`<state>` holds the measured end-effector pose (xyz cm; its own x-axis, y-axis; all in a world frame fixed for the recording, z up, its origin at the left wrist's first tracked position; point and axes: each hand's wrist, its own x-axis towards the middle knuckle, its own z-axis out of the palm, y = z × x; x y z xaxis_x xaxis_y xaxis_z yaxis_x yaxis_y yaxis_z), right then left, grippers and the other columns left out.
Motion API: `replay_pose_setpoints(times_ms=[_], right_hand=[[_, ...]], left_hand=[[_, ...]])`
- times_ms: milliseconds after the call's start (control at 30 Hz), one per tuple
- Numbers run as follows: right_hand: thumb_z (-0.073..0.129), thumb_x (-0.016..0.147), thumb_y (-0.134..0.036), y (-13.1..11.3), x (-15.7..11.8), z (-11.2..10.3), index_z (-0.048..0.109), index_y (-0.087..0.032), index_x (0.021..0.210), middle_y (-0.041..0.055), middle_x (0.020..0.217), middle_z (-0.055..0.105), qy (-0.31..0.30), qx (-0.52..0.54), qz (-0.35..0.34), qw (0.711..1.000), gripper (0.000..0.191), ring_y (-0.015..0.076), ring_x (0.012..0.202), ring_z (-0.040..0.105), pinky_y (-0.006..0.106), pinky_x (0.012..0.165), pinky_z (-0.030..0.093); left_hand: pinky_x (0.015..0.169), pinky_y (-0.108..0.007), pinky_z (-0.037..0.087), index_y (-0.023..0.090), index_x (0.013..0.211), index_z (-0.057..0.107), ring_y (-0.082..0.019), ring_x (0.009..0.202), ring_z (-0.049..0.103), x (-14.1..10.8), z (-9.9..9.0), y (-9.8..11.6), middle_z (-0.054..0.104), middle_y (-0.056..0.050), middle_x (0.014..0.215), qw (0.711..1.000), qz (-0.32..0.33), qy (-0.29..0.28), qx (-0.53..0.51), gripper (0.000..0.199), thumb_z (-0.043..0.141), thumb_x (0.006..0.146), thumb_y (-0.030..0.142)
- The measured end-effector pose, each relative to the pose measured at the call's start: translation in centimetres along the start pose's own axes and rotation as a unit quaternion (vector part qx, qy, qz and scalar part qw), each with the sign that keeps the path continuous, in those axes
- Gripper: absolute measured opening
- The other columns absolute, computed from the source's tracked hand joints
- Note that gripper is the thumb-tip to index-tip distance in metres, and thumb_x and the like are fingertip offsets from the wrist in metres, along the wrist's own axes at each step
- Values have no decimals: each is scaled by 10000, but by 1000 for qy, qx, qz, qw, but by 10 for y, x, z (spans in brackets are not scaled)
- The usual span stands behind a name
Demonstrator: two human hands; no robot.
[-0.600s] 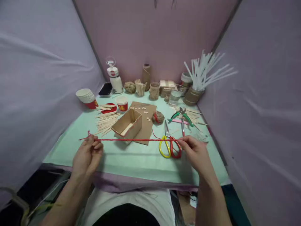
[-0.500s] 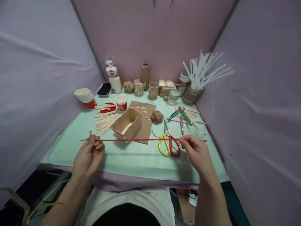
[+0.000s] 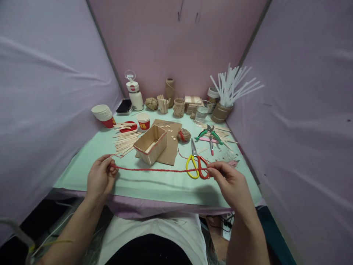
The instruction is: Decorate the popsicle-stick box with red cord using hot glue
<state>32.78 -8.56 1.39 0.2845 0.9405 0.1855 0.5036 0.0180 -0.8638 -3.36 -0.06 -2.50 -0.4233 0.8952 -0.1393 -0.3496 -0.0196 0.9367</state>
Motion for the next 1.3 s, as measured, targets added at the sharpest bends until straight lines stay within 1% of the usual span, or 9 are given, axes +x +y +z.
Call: replay_pose_setpoints(times_ms=[133,267,333,467,533,600,833,1067,1300], right_hand=[[582,849,-369,-9,-8,10,711,-212,890,41,752,704,-83,39,-33,995,208,172,699,645,277,670,520],[539,891,-356,-13,-15,31,658,-204,994,46,801,717,-173,87,-22,981,219,171,722,655,283,682,519],[522,902,-325,-18,-20,47,624,-205,961,33,778,705,-201,101,-11,974,168,162,702,641,273,660,502],[516,912,-243,-40,-31,81,585,-213,848,1,769,674,-257,92,-64,960,99,137,711,611,245,680,468],[503,914,-197,-51,-36,92,578,-215,843,-7,794,663,-271,86,-111,952,104,129,737,607,234,700,457],[487,901,-130,-58,-39,99,584,-218,892,-4,860,671,-267,75,-150,949,131,129,791,616,231,731,449],[536,924,-246,-50,-31,92,623,-213,864,-3,752,664,-186,-3,-137,973,111,141,683,605,248,660,436],[549,910,-351,-40,-27,98,643,-203,1031,55,944,699,-140,85,-44,985,213,180,827,648,303,754,500],[644,836,-357,-45,-33,116,668,-200,919,48,871,693,-149,152,-41,976,179,174,775,616,295,714,485]], left_hand=[[501,-238,331,200,927,592,-112,501,413,11,-13,6,480,56,581,965,64,-46,251,253,646,729,348],[804,-428,451,180,962,653,-276,887,576,10,-18,17,611,-94,930,825,232,-48,514,330,665,721,405],[973,-507,388,184,1029,649,-346,1146,503,-7,-9,23,565,-145,1162,798,311,-22,516,368,659,748,421],[1004,-395,417,202,1134,586,-251,1153,544,-65,23,25,604,-106,1185,863,276,-239,348,311,544,887,388],[951,-342,454,210,1205,553,-227,1114,576,-91,39,21,614,-93,1210,853,186,-373,314,348,547,894,368],[913,-318,460,202,1191,564,-211,1050,600,-104,49,14,647,-75,1157,835,131,-429,320,321,549,889,311],[717,-271,424,180,789,669,-175,752,578,-83,44,5,656,-18,757,854,103,-381,340,276,505,892,377],[633,-258,383,189,686,697,-169,656,515,-78,41,8,604,-10,643,912,51,-298,275,277,618,771,441],[539,-244,321,178,667,691,-125,538,402,-78,41,0,474,30,531,919,22,-305,249,316,634,766,472]])
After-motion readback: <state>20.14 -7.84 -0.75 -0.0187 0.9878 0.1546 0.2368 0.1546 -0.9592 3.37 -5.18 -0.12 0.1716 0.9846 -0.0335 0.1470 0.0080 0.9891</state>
